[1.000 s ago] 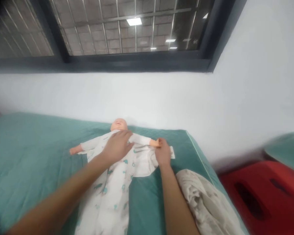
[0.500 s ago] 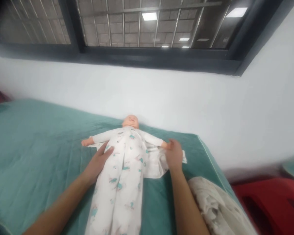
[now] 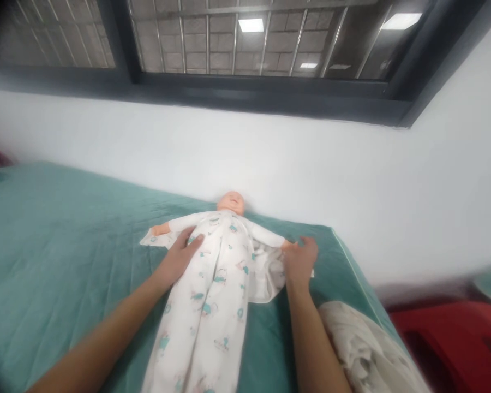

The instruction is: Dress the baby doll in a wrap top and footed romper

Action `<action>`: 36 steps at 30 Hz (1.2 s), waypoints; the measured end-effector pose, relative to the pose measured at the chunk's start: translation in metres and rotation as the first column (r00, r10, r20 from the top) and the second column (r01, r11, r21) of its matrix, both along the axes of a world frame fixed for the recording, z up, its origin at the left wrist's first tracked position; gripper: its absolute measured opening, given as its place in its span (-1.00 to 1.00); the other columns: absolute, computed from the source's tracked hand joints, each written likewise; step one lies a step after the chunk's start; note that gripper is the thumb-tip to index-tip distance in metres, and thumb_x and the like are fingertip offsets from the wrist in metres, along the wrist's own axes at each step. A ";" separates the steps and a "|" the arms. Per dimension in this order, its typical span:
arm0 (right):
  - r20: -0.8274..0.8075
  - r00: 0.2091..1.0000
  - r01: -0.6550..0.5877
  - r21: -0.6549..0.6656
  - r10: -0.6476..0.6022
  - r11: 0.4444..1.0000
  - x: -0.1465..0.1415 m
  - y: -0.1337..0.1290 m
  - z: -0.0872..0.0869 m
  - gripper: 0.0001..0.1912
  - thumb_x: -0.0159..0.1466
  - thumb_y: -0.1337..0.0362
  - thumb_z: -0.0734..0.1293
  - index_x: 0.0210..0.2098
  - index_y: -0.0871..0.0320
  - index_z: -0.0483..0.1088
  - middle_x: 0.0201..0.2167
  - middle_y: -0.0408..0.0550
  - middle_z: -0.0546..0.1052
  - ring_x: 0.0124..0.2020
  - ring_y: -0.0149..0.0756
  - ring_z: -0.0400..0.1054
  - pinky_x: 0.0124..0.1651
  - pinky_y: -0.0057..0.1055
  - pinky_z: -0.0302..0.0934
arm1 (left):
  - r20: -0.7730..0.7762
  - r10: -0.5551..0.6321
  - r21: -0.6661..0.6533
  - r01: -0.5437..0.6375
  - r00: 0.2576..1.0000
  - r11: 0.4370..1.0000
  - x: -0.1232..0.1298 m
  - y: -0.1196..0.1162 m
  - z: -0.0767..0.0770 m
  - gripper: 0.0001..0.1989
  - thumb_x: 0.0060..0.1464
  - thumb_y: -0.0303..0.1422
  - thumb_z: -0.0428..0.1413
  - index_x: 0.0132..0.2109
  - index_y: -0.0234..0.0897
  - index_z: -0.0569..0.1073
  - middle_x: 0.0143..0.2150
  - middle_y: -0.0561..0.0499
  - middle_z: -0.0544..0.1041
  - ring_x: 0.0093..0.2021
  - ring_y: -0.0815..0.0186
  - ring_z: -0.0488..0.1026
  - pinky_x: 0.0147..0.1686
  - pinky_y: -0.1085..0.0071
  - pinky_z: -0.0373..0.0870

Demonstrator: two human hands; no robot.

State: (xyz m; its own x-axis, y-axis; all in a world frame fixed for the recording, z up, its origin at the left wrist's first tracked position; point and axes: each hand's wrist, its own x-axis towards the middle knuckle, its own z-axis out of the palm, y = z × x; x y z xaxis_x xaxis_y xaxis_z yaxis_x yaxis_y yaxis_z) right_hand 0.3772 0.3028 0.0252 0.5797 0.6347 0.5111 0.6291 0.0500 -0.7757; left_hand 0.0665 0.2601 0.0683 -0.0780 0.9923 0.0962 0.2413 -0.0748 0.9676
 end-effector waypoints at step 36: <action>0.112 0.684 -0.681 -0.254 0.721 0.686 -0.105 -0.051 0.046 -0.29 0.14 0.02 0.44 0.23 -0.08 0.19 0.41 -0.04 0.02 0.42 0.01 -0.17 0.41 0.15 -0.33 | -0.590 0.262 0.740 0.382 0.764 0.553 0.010 0.031 -0.001 -0.78 0.29 -0.45 -0.10 -0.20 -0.23 0.43 -0.20 -0.09 0.52 -0.17 0.22 0.38 -0.17 0.24 0.28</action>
